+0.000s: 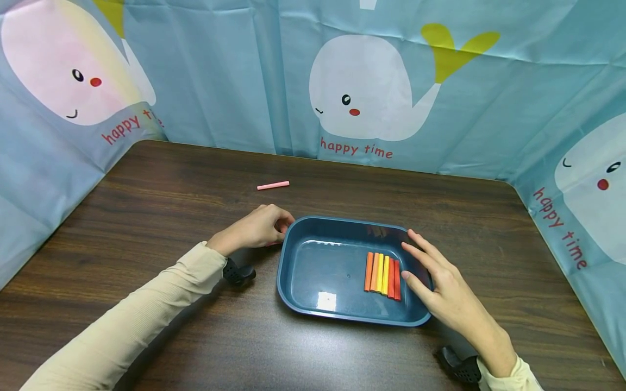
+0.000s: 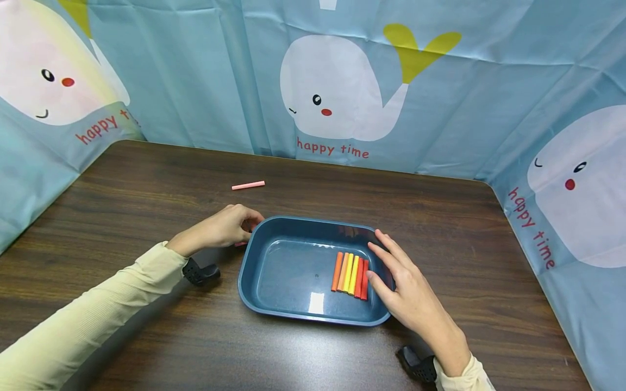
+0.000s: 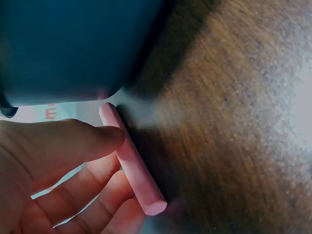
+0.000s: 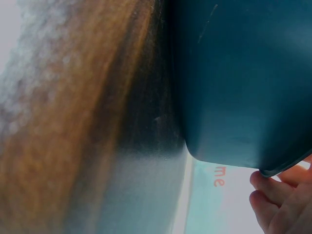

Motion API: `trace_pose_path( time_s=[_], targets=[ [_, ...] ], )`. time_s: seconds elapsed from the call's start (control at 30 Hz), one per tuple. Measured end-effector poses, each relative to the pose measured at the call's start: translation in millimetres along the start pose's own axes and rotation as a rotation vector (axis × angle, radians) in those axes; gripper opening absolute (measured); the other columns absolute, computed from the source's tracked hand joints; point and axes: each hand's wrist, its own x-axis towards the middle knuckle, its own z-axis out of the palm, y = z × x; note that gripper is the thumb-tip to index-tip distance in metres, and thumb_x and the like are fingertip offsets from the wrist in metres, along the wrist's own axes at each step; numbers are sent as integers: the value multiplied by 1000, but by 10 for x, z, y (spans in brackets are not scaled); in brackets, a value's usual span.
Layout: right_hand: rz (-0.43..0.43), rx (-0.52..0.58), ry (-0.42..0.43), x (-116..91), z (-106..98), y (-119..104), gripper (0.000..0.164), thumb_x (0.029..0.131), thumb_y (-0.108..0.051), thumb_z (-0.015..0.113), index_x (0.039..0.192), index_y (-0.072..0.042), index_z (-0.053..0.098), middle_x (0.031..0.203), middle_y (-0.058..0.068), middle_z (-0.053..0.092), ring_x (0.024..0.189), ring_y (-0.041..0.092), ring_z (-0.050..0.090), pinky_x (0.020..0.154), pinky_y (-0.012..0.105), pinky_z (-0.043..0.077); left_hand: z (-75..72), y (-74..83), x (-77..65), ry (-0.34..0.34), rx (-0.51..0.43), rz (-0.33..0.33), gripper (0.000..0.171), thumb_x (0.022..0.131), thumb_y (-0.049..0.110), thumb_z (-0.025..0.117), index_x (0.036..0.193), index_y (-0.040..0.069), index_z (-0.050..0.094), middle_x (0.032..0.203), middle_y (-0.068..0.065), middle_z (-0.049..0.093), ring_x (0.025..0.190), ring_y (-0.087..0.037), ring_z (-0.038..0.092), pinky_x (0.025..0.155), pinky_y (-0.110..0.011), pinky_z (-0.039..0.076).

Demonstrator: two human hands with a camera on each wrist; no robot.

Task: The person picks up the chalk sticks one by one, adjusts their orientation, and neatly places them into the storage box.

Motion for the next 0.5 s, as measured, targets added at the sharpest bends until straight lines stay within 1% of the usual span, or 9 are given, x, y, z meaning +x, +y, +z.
trace_pose_path(
  time_s=[0.07,0.2,0.3,0.43,0.5],
  targets=[
    [-3,2,3,0,3,3,55,90,-12,71,141,-5,53,158,9,37,139,39,43,104,-2,16,-4,-4,-4,-3,9,4,16,88,-1,66,103,2,71,74,-2,58,59,-9,50,57,-23,42],
    [-8,3,7,-5,8,8,55,90,-12,71,141,-6,53,158,11,38,138,39,43,104,-2,16,-30,0,-26,4,26,-16,19,87,-1,65,104,2,72,75,-2,60,63,-10,51,59,-23,41],
    [-12,3,9,-5,8,11,55,90,-12,71,141,-5,53,157,12,38,138,39,43,104,-2,16,-61,7,-45,19,18,-50,20,85,-1,67,104,3,73,76,-2,63,66,-12,53,62,-24,43],
    [-13,1,9,-5,4,11,55,90,-12,71,141,-5,53,157,11,38,138,39,44,104,-2,16,-102,0,-53,35,8,-71,19,84,-1,68,101,4,74,75,-1,63,69,-13,54,64,-25,42],
    [-8,1,7,-4,3,11,55,90,-12,71,141,-5,53,158,10,38,138,39,43,104,-2,16,-119,-10,-53,37,8,-66,19,84,-2,68,100,5,75,76,-2,64,69,-12,54,64,-25,42]
  ],
)
